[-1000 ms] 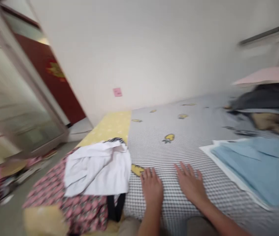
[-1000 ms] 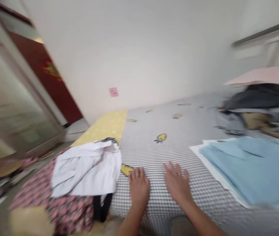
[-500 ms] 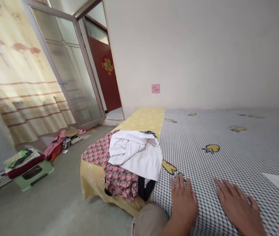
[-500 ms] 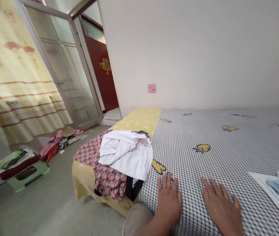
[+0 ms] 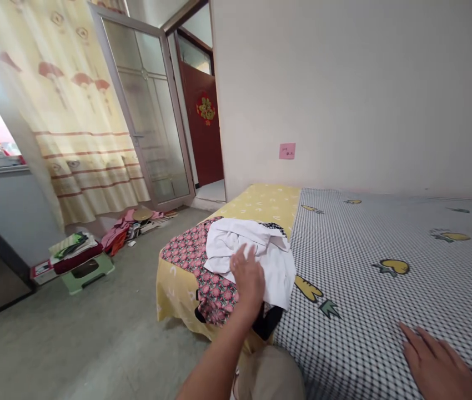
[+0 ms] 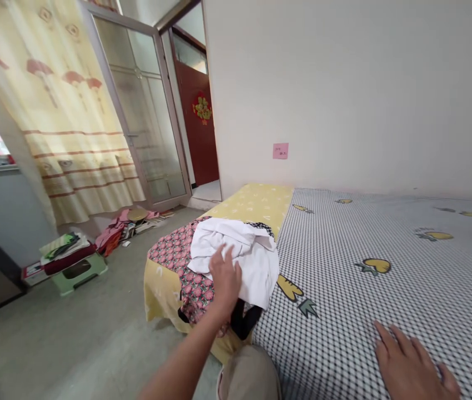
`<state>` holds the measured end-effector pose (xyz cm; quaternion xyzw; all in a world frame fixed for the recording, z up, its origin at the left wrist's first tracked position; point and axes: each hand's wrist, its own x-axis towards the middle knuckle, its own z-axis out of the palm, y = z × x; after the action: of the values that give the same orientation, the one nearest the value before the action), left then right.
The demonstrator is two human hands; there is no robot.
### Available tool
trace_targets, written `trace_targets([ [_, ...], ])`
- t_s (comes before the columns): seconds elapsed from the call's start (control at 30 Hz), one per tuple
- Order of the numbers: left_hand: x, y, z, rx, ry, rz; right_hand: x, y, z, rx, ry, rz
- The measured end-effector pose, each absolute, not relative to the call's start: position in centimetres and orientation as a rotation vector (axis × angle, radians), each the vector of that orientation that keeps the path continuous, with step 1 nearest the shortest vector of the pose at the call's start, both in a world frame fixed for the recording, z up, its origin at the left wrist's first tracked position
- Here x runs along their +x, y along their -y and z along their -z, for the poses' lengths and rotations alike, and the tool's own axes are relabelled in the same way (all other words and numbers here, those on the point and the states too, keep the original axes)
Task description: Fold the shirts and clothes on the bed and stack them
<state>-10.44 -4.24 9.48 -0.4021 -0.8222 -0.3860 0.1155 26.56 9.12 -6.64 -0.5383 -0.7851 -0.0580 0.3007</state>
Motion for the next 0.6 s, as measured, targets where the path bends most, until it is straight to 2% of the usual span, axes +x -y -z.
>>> trace_targets([
  [0.13, -15.5, 4.1, -8.0, -0.896, 2.76, 1.036, 26.5, -8.5, 5.6, -1.42, 2.102, 0.19],
  [0.3, -16.9, 4.5, -5.3, -0.925, 2.815, 0.976, 25.8, -8.3, 4.9, -1.48, 2.034, 0.208],
  [0.47, -16.7, 3.9, -7.4, -0.929, 2.837, 0.979, 25.5, -8.1, 4.2, -1.512, 2.102, 0.204],
  [0.6, -13.3, 3.2, -9.8, -1.26, 2.678, 1.057, 25.2, -8.1, 4.2, -1.544, 2.092, 0.272],
])
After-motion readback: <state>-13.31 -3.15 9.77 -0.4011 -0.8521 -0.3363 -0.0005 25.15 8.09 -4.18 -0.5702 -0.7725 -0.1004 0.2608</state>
